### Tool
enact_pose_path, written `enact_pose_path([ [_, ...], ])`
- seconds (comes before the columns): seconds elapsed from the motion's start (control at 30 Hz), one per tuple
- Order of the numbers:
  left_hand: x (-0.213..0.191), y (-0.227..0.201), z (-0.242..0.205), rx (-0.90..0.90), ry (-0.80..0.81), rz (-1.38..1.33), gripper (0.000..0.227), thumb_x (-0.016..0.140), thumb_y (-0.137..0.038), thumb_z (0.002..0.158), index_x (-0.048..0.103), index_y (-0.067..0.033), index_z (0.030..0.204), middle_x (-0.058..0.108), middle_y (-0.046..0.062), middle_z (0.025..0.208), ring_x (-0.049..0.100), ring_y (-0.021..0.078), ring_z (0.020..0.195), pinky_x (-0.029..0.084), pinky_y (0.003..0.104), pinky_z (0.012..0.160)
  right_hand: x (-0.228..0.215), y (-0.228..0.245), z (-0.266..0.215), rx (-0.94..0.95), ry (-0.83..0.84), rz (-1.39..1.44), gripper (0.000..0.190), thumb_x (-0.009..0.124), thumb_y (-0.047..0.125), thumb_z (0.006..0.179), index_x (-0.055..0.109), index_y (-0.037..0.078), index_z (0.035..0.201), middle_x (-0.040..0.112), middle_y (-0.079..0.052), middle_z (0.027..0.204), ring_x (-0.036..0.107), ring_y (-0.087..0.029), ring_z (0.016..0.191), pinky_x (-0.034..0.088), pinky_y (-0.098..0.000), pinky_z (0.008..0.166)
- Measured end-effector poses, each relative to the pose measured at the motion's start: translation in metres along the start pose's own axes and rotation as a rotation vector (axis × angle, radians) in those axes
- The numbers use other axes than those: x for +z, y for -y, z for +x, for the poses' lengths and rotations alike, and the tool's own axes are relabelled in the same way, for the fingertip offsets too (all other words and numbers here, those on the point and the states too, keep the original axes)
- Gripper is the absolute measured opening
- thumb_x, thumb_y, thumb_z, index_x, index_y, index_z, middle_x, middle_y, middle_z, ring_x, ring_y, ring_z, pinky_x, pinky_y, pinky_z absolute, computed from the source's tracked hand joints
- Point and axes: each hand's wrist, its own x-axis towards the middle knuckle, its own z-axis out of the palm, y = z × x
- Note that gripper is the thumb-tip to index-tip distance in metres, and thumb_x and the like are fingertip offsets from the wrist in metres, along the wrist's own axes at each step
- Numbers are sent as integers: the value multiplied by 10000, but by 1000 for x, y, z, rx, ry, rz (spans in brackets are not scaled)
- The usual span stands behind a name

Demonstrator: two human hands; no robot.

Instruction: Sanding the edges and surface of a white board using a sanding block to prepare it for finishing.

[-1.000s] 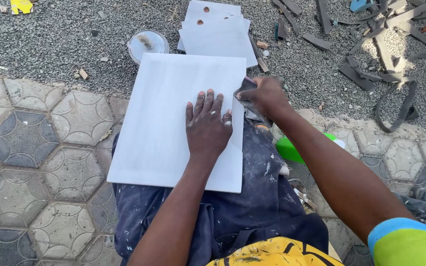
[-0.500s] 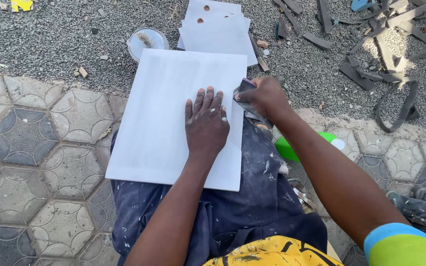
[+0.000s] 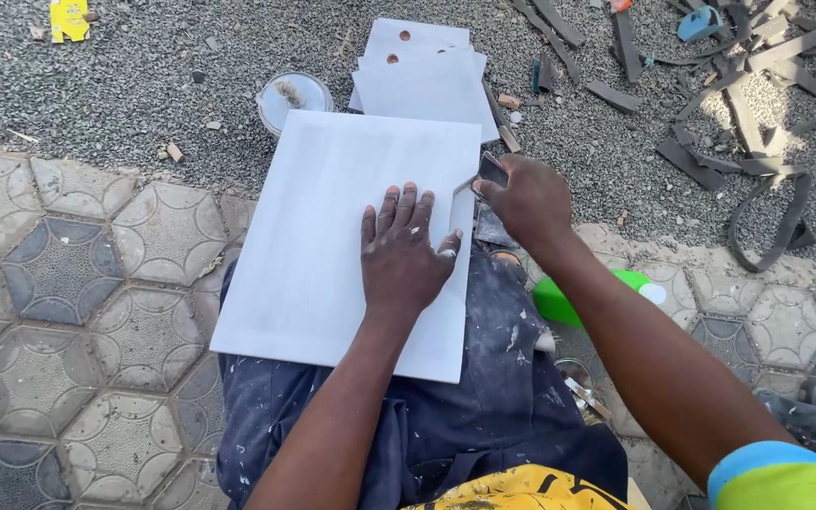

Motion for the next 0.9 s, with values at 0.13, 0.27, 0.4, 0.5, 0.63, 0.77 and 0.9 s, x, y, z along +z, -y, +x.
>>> enact_pose_path([
  [0.13, 1, 1, 2, 7, -26, -3, 688, 569, -482, 935, 478, -155, 1533, 399, 105, 1640, 275, 292, 1556, 123, 551, 1277, 35, -29, -17, -636, -476, -180, 164, 735, 233, 962, 744, 86, 1034, 630, -85, 904, 653, -316, 938, 513, -461, 837],
  [0.27, -2, -1, 2, 0, 12, -9, 730, 581, -446, 876, 469, -160, 1539, 396, 93, 1643, 267, 281, 1561, 120, 544, 1278, 27, -29, -21, -800, -483, -252, 194, 713, 101, 887, 816, 145, 1046, 691, -55, 1005, 622, -253, 975, 487, -388, 840],
  [0.4, -3, -4, 4, 4, 25, 18, 799, 581, -457, 823, 450, -159, 1552, 379, 93, 1653, 251, 283, 1567, 115, 551, 1276, 44, -30, 0, -841, -401, -275, 158, 652, 91, 926, 800, 94, 980, 670, -59, 986, 599, -250, 956, 490, -382, 786],
  [0.5, -6, -5, 2, -4, 50, 24, 819, 590, -465, 809, 440, -169, 1558, 369, 84, 1657, 244, 275, 1568, 106, 548, 1277, 47, -22, -8, -946, -319, -209, 143, 625, 123, 925, 766, 107, 942, 639, -58, 1004, 571, -280, 960, 473, -400, 776],
  [0.63, -8, -3, -3, 12, 54, 25, 829, 591, -465, 799, 443, -158, 1554, 379, 98, 1651, 252, 281, 1565, 119, 550, 1273, 31, -41, 7, -1086, -307, -242, 187, 568, 135, 967, 753, 146, 995, 635, -44, 1089, 560, -276, 991, 473, -403, 808],
  [0.77, -13, -5, -1, 34, 76, 29, 881, 598, -450, 774, 408, -136, 1575, 339, 115, 1671, 219, 287, 1576, 79, 548, 1272, 24, -52, 16, -1033, -331, -296, 125, 683, 152, 921, 787, 177, 988, 625, -47, 1054, 567, -282, 980, 496, -426, 821],
  [0.9, -13, -5, -3, 41, 58, -29, 866, 601, -411, 769, 426, -119, 1565, 354, 131, 1663, 228, 294, 1574, 65, 549, 1269, 1, -30, 2, -560, -91, -149, 141, 654, 197, 1008, 745, 99, 1054, 602, -81, 902, 632, -331, 909, 545, -446, 734],
])
